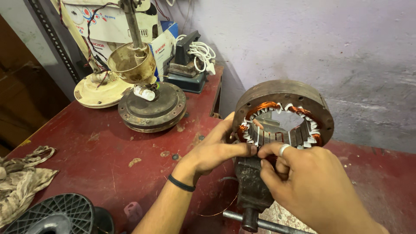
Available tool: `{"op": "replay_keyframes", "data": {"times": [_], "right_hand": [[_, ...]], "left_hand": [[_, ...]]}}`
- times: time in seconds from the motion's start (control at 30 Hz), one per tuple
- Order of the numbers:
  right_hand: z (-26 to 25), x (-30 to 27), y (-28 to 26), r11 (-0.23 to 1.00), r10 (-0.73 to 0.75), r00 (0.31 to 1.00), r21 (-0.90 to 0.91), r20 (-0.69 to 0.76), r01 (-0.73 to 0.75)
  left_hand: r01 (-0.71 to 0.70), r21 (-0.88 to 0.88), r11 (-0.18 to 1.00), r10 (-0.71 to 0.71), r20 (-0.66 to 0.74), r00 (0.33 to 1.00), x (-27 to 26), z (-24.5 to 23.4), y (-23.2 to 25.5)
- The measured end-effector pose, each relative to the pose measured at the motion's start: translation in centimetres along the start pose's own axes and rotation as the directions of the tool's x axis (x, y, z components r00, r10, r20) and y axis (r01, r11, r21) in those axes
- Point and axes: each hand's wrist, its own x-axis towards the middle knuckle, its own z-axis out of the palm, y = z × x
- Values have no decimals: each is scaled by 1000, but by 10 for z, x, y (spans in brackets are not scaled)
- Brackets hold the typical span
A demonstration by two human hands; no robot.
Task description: The person winds copper wire around the slots of a motor stator held in a bench vise. They repeatedly insert and adjust the wire into the slots, rotating the stator to access different positions and ensuring the windings are seated properly.
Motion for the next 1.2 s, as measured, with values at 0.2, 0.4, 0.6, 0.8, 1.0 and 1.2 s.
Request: {"op": "replay_keyframes", "data": {"times": [0.2,0.4,0.6,0.8,1.0,1.2], "right_hand": [[-9,-2,2,992,82,996,97,-43,-78],[-3,-3,6,992,58,994,115,-87,-48],[3,-1,0,965,-123,925,173,-360,196],[12,-3,1,973,-169,883,67,-438,219],[17,-5,-2,982,-105,877,90,-470,165],[15,-6,1,961,-165,863,120,-478,250]], "left_hand": [[7,63,998,-3,-62,998,-2,2,0],[-28,154,988,37,-57,998,-2,4,3],[-38,68,997,39,-20,999,-1,6,7],[-31,25,999,31,14,999,-1,6,11],[-15,27,1000,15,4,1000,-2,6,11],[-141,68,988,140,9,990,-3,11,17]]}}
